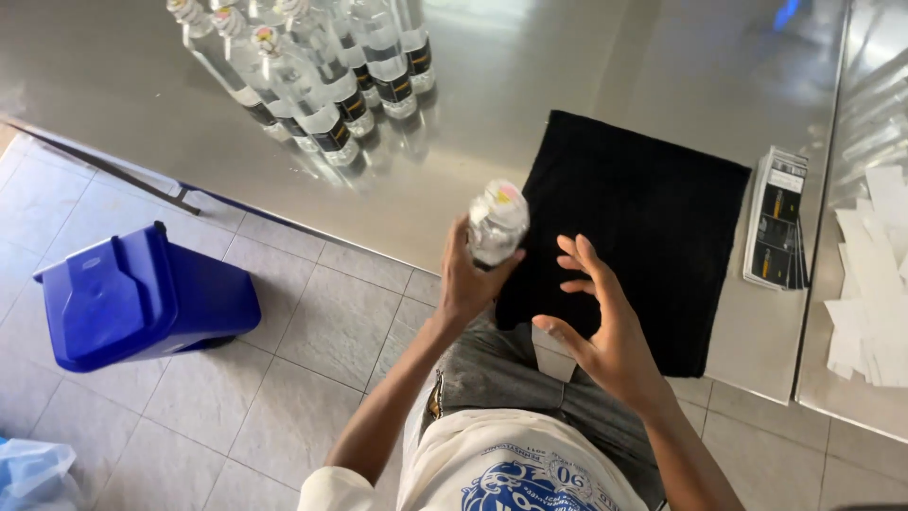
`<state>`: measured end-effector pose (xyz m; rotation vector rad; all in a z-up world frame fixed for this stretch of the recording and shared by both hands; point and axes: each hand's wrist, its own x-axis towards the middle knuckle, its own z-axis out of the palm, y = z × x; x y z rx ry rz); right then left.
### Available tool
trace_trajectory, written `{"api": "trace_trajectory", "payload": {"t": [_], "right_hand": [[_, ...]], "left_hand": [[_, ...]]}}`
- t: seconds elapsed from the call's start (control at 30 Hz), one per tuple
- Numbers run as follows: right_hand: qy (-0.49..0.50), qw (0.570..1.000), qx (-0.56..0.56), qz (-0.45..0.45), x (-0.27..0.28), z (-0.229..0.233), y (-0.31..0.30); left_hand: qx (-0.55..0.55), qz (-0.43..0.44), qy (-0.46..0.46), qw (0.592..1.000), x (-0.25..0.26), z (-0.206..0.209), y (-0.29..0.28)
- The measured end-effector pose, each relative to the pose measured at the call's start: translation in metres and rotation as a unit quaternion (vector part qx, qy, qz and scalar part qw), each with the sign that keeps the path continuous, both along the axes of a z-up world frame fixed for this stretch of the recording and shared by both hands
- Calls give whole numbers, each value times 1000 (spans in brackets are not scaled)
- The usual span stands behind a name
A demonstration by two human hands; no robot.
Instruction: A person manually applies adhesive labels to clear plastic water bottles at a stainless steel workstation.
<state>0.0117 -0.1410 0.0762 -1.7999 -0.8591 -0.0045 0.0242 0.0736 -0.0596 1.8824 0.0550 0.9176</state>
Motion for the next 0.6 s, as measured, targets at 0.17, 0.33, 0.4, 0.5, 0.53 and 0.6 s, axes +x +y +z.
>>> {"api": "trace_trajectory", "payload": {"t": [0.17, 0.33, 0.4, 0.5, 0.53, 0.6], "right_hand": [[77, 994, -73, -36, -5, -13, -37], [119, 981, -104, -112, -14, -18, -74], [135, 974, -120, -139, -16, -21, -85], [132, 969, -129, -166, -18, -26, -95], [122, 970, -123, -173, -18, -26, -96], [112, 970, -117, -181, -17, -28, -97]], "left_hand": [[-150, 106, 145, 972, 45, 44, 70], [-42, 159, 114, 980, 99, 7, 141], [-32, 163, 118, 979, 113, 4, 156], [-12, 165, 132, 977, 129, -6, 174], [-3, 183, 149, 972, 132, -4, 178], [6, 200, 165, 966, 133, -5, 182]]}}
